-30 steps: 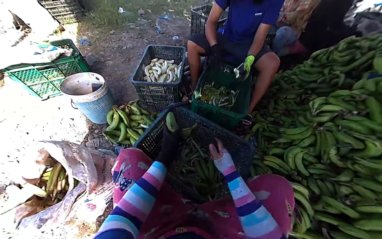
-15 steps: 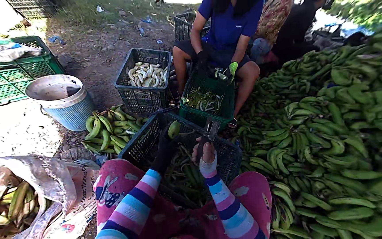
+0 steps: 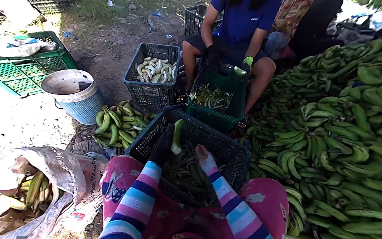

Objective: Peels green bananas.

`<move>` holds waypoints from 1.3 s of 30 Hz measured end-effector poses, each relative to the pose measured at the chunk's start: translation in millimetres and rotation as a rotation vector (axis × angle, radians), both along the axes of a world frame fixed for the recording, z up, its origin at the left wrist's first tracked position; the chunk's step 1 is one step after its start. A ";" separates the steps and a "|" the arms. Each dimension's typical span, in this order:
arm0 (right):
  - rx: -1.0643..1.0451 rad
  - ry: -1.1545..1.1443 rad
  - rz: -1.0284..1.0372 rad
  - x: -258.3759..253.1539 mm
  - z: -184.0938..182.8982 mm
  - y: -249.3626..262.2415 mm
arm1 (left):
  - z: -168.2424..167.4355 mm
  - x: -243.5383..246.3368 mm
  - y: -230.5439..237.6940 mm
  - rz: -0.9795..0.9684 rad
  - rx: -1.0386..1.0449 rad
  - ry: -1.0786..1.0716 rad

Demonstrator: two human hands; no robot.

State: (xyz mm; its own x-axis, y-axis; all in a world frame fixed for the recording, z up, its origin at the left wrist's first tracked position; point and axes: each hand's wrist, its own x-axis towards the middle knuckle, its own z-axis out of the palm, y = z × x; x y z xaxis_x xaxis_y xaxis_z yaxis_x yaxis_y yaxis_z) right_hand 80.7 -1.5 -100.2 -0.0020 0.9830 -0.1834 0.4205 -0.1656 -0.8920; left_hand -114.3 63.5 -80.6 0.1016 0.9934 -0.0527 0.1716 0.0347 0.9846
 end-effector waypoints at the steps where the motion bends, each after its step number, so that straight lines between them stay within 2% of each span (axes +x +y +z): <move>1: 0.091 -0.030 0.058 -0.7 5.2 -2.9 | -2.0 -1.5 2.1 -0.037 0.007 0.046; 4: 0.238 -0.182 0.198 -3.7 12.2 -12.2 | -1.7 1.5 1.6 -0.097 0.060 0.160; 9: 0.139 -0.264 0.206 4.3 11.9 -7.4 | -9.3 21.7 -6.6 -0.094 -0.031 -0.076; 10: 0.138 -0.307 0.191 6.1 12.8 -5.3 | -11.6 25.8 -10.7 -0.085 -0.014 -0.040; 13: 0.201 -0.493 0.084 9.1 12.9 2.0 | -12.3 24.9 -23.5 -0.219 0.210 0.489; 16: 0.112 -0.643 -0.099 25.6 13.4 19.7 | -21.3 23.7 -41.0 -0.355 0.298 0.588; 17: 0.046 -0.648 -0.176 35.4 15.1 26.2 | -22.8 21.3 -48.9 -0.400 0.271 0.577; 19: 0.000 -0.567 -0.300 55.2 22.0 34.2 | -21.3 21.5 -57.1 -0.383 0.135 0.330; 20: 0.035 -0.505 -0.306 57.7 27.4 33.4 | -17.3 21.9 -55.9 -0.324 0.052 0.159; 22: 0.114 -0.413 -0.196 46.6 34.0 21.8 | -11.9 17.4 -41.8 -0.145 -0.059 -0.050; 24: 0.150 -0.364 -0.034 25.6 34.5 2.3 | -7.3 9.0 -23.6 0.029 0.000 -0.029; 26: 0.173 -0.323 0.078 6.9 32.2 -18.5 | -4.9 3.3 -11.7 0.140 0.165 -0.023; 30: 0.227 -0.322 0.132 -2.2 24.9 -28.8 | 4.1 13.9 -10.2 0.164 0.261 -0.096; 33: 0.261 -0.430 0.041 14.4 21.0 -10.8 | -5.8 29.7 -23.7 0.000 0.223 0.006; 36: 0.268 -0.584 -0.137 42.2 16.2 9.9 | -11.0 26.7 -35.3 -0.369 0.215 0.234; 37: 0.226 -0.586 -0.204 48.0 17.6 13.5 | -8.9 24.0 -37.5 -0.448 0.149 0.244; 39: 0.145 -0.492 -0.351 61.4 24.0 21.8 | -8.5 23.1 -43.0 -0.536 -0.046 0.103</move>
State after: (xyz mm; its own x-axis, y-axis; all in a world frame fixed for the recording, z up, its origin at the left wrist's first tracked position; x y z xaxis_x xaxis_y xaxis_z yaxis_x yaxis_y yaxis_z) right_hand 142.1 20.2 -76.2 0.3768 0.9247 0.0551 0.7307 -0.2602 -0.6311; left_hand -91.2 20.5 -89.1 0.5846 0.8006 -0.1314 0.2726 -0.0413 0.9612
